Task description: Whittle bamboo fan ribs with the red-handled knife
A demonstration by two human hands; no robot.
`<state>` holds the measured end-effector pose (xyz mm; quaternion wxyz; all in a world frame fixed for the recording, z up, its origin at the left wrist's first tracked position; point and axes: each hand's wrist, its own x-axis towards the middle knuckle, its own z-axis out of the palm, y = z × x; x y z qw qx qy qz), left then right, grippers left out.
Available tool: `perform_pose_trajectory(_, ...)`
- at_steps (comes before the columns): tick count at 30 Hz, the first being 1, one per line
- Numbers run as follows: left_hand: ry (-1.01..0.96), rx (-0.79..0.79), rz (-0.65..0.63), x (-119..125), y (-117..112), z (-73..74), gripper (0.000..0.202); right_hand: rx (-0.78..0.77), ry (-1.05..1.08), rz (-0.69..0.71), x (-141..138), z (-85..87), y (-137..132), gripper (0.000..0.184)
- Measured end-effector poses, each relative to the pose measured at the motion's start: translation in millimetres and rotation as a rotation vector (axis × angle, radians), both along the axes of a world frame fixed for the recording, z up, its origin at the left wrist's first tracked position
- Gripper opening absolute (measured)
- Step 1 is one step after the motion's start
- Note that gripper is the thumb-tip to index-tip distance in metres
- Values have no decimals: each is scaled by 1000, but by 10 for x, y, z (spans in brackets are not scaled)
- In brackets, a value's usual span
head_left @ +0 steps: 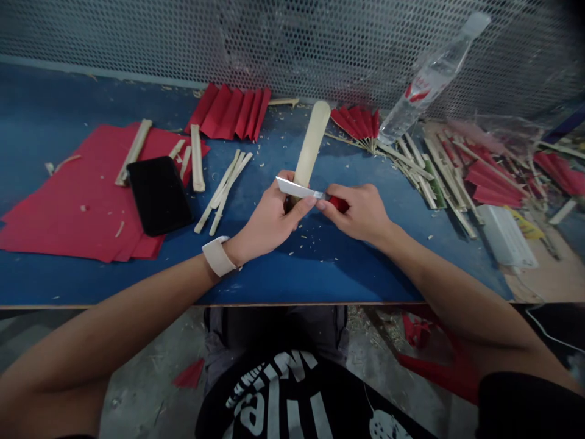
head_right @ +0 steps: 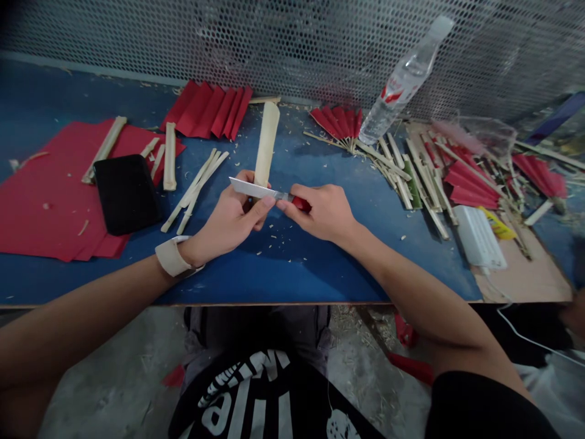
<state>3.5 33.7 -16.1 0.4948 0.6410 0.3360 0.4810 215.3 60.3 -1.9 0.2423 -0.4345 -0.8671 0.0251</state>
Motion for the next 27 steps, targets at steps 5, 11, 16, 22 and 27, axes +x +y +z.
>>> perform_pose_trajectory(5, -13, -41, -68, -9, 5, -15, 33, -67, -3, 62, 39, 52, 20, 66)
perform_pose_trajectory(11, 18, -27, -95, -14, -9, 17, 32, -121, 17, 134, 74, 90, 35, 65)
perform_pose_trajectory(16, -3, -40, -91, -10, -12, 30, 36, -111, 6, 105, 67, 80, 33, 64)
perform_pose_trajectory(22, 6, -34, -63, -2, -29, 49, 36, -120, 4, 84, 34, 72, 9, 66)
perform_pose_trajectory(27, -24, -69, -53, 15, -34, 53, 39, -62, -7, 36, 14, 41, 1, 67)
